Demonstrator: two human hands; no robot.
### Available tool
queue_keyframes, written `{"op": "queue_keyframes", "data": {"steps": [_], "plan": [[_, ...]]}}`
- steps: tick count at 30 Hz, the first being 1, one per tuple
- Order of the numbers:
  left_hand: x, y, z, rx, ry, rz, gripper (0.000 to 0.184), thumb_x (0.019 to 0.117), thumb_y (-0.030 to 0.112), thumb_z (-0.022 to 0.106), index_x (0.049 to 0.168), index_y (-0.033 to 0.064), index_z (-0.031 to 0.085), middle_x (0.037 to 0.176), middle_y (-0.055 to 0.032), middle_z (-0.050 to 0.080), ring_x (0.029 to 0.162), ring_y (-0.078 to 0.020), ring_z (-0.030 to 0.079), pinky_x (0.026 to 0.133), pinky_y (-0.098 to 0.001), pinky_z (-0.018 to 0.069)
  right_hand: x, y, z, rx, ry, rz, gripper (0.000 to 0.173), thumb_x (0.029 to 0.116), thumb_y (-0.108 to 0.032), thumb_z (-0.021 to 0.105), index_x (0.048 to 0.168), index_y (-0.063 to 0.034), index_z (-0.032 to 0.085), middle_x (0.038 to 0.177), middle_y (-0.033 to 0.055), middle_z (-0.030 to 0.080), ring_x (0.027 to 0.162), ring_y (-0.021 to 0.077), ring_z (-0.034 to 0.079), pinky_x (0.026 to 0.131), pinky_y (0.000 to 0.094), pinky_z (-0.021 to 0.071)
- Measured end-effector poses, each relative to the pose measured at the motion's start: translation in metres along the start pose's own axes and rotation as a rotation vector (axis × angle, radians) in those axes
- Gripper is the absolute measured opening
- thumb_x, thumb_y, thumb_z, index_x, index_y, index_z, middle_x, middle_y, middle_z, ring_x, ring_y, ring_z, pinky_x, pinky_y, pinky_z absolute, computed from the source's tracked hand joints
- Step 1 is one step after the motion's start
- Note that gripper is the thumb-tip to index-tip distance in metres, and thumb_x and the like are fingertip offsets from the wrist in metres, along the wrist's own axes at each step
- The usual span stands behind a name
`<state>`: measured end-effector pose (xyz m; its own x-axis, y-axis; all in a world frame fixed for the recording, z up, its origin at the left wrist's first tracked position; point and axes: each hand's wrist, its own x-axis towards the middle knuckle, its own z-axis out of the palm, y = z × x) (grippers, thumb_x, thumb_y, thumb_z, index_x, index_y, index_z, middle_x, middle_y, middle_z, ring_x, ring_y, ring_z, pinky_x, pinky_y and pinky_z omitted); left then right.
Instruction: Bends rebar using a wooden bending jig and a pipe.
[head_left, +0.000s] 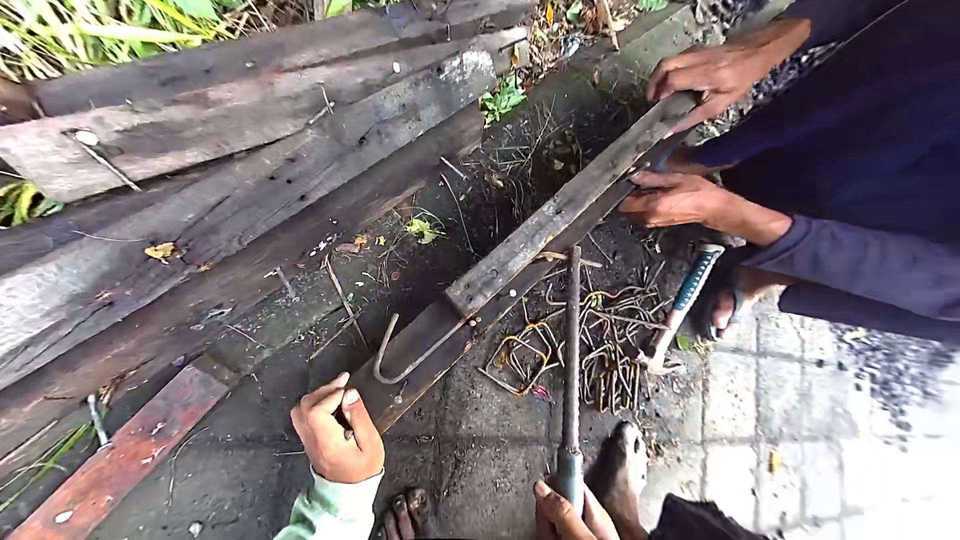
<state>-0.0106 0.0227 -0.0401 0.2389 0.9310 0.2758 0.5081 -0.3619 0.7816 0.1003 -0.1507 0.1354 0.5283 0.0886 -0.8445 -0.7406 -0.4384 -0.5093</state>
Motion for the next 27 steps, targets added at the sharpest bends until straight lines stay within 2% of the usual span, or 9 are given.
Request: {"op": "queue_keyframes", "data": {"steps": [6, 10, 12, 15, 17, 19, 22, 24, 27], "plan": [[-0.01, -0.001, 0.002, -0.018, 0.033, 0.023, 0.019, 0.1049, 0.024, 0.049, 0.1, 0.0058, 0.054, 0.101, -0.0141, 0.066, 0.105, -0.0199, 0.063, 0.095, -0.0316, 0.0489, -0.013, -0.019, -0.008, -0.016, -0.027, 0.038, 0.008, 0.1054, -0.014, 0.043, 0.101, -0.0083, 0.045, 0.053, -0.0022, 0.048, 0.037, 0.008, 0.046, 0.035, 0.0253, 0.0453], [-0.012, -0.002, 0.005, -0.018, 0.064, 0.04, 0.02, 0.1045, 0.027, 0.052, 0.102, 0.0068, 0.054, 0.103, -0.0139, 0.066, 0.107, -0.0225, 0.064, 0.097, -0.0337, 0.0505, -0.006, -0.026, -0.053, -0.214, -0.007, -0.003, 0.012, 0.1041, -0.019, 0.049, 0.106, -0.0081, 0.047, 0.053, -0.002, 0.047, 0.038, 0.0105, 0.047, 0.038, 0.0289, 0.0476], [-0.011, -0.001, 0.003, -0.021, 0.055, 0.043, 0.023, 0.1031, 0.027, 0.054, 0.1, 0.004, 0.057, 0.101, -0.0175, 0.068, 0.106, -0.0265, 0.066, 0.096, -0.0365, 0.0513, 0.004, -0.029, -0.082, -0.357, -0.003, -0.022, 0.017, 0.1038, -0.022, 0.052, 0.111, -0.0072, 0.046, 0.055, -0.0006, 0.048, 0.039, 0.0119, 0.048, 0.038, 0.0302, 0.0478], [-0.011, 0.006, -0.008, -0.017, -0.019, 0.091, 0.031, 0.102, 0.035, 0.056, 0.105, 0.0037, 0.058, 0.106, -0.0203, 0.068, 0.108, -0.0303, 0.066, 0.096, -0.0409, 0.0518, 0.02, -0.026, -0.108, -0.452, -0.002, -0.054, 0.02, 0.1041, -0.027, 0.052, 0.106, -0.0076, 0.05, 0.054, -0.0002, 0.05, 0.037, 0.0118, 0.048, 0.037, 0.0292, 0.0476], [-0.013, 0.019, -0.021, -0.008, -0.086, 0.125, 0.035, 0.0991, 0.039, 0.059, 0.108, 0.0057, 0.061, 0.111, -0.0205, 0.068, 0.11, -0.032, 0.065, 0.096, -0.0433, 0.0517, 0.019, -0.019, -0.099, -0.39, -0.013, -0.041, 0.021, 0.1056, -0.027, 0.051, 0.105, -0.0068, 0.051, 0.054, -0.0007, 0.048, 0.038, 0.0118, 0.047, 0.039, 0.0297, 0.0476], [-0.016, 0.033, -0.033, 0.006, -0.135, 0.152, 0.033, 0.0983, 0.041, 0.06, 0.105, 0.009, 0.064, 0.116, -0.019, 0.067, 0.112, -0.0311, 0.064, 0.097, -0.0428, 0.051, 0.013, -0.012, -0.071, -0.256, -0.015, 0.004, 0.02, 0.1082, -0.025, 0.047, 0.104, -0.006, 0.049, 0.052, -0.0007, 0.047, 0.037, 0.0117, 0.047, 0.038, 0.0299, 0.048], [-0.019, 0.037, -0.038, 0.048, -0.147, 0.187, 0.033, 0.1009, 0.039, 0.056, 0.101, 0.008, 0.066, 0.117, -0.0201, 0.067, 0.113, -0.0319, 0.063, 0.099, -0.0413, 0.0506, 0.003, -0.005, -0.026, -0.053, 0.002, 0.058, 0.018, 0.1107, -0.023, 0.045, 0.105, -0.0061, 0.046, 0.052, -0.0002, 0.044, 0.036, 0.0114, 0.044, 0.037, 0.029, 0.0471], [-0.01, 0.034, -0.036, 0.054, -0.134, 0.188, 0.036, 0.1003, 0.037, 0.057, 0.103, 0.0021, 0.066, 0.113, -0.023, 0.068, 0.112, -0.0346, 0.065, 0.099, -0.0429, 0.052, 0.003, -0.003, -0.007, 0.042, 0.005, 0.068, 0.018, 0.1107, -0.024, 0.045, 0.107, -0.0065, 0.046, 0.053, 0.0002, 0.043, 0.036, 0.0111, 0.043, 0.036, 0.0283, 0.0459], [0.0, 0.035, -0.027, 0.04, -0.104, 0.134, 0.04, 0.0947, 0.031, 0.064, 0.105, -0.008, 0.064, 0.107, -0.0285, 0.068, 0.106, -0.0406, 0.067, 0.096, -0.0503, 0.0536, -0.003, -0.011, 0.016, 0.146, 0.007, 0.102, 0.021, 0.1107, -0.027, 0.046, 0.104, -0.0072, 0.046, 0.053, 0.0, 0.041, 0.035, 0.0103, 0.041, 0.035, 0.0276, 0.0445]]}}
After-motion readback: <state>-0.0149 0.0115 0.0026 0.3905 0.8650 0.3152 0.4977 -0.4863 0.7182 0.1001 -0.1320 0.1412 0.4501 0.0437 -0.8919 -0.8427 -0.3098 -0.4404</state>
